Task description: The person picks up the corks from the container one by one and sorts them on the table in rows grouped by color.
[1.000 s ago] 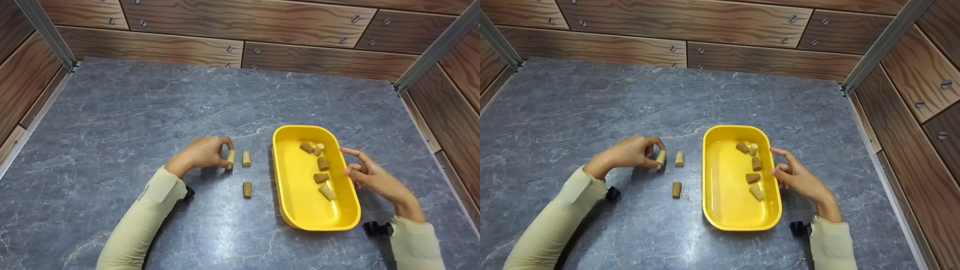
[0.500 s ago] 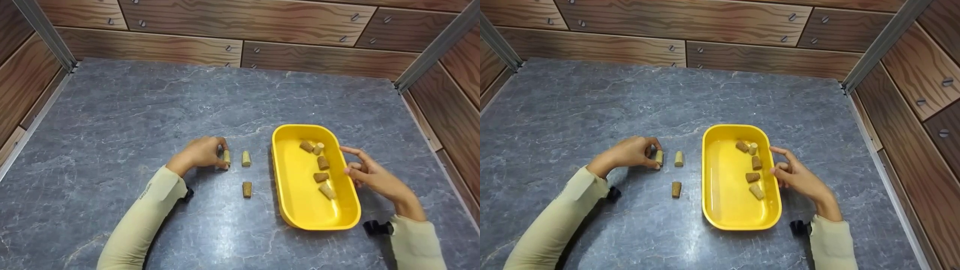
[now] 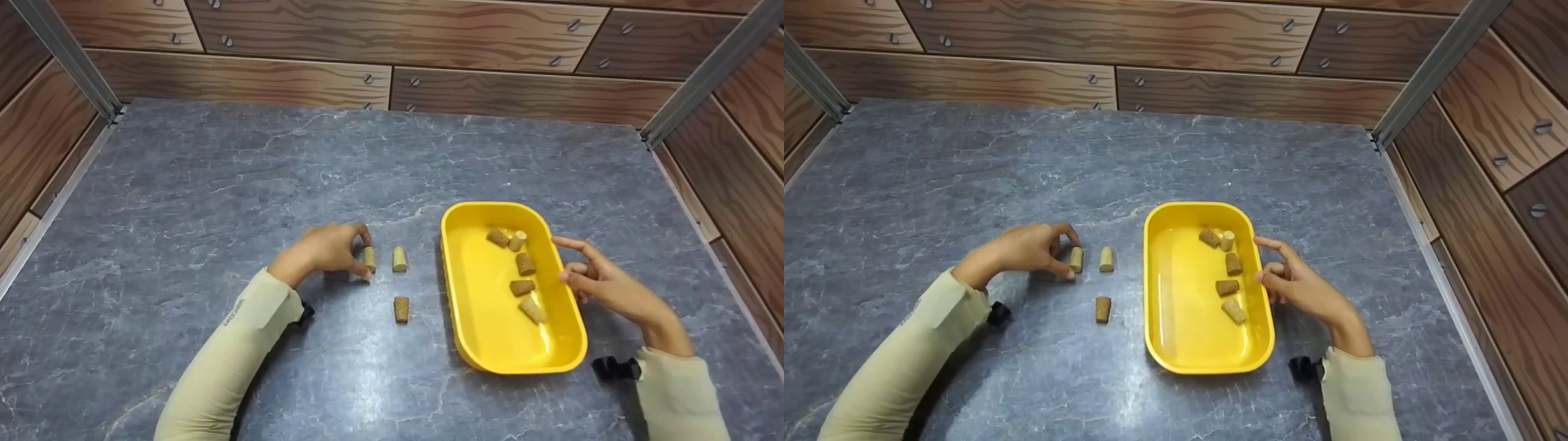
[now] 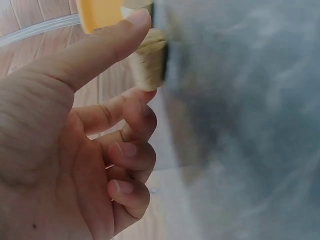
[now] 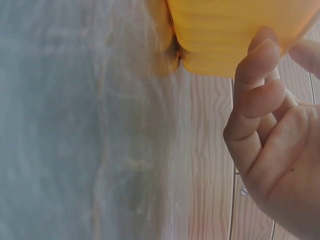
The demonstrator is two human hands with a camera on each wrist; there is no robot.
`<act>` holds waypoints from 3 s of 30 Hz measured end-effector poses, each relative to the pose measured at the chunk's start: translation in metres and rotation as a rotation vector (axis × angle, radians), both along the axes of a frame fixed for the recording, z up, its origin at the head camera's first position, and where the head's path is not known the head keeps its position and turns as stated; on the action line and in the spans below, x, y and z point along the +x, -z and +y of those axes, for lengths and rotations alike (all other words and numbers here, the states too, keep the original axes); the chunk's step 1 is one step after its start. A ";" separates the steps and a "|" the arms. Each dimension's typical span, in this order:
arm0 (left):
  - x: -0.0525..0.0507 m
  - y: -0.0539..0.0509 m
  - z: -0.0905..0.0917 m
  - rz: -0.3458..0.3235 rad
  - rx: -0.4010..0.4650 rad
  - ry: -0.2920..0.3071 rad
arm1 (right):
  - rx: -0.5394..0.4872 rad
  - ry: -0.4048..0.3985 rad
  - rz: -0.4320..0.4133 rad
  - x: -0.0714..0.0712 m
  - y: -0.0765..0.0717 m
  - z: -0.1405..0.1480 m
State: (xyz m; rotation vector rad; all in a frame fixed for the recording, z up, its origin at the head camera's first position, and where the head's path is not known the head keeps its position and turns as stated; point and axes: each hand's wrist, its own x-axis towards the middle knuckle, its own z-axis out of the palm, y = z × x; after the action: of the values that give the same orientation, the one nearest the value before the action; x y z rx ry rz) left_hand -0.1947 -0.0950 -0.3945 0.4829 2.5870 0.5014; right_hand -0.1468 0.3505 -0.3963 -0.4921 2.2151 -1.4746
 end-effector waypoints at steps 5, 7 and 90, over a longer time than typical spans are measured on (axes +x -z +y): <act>0.002 -0.019 0.002 0.064 0.023 0.011 | -0.004 0.000 -0.009 0.000 0.000 0.000; 0.002 -0.028 0.005 0.095 0.039 0.022 | -0.003 0.002 -0.013 0.000 0.000 0.000; -0.012 -0.004 0.207 0.013 0.079 0.500 | -0.029 -0.011 -0.022 0.001 0.004 -0.001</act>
State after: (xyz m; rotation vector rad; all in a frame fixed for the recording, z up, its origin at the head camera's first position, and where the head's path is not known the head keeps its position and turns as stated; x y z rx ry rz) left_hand -0.2067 0.1124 -0.3902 1.1202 2.3389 0.4223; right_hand -0.1455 0.3493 -0.4002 -0.4941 2.1741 -1.5008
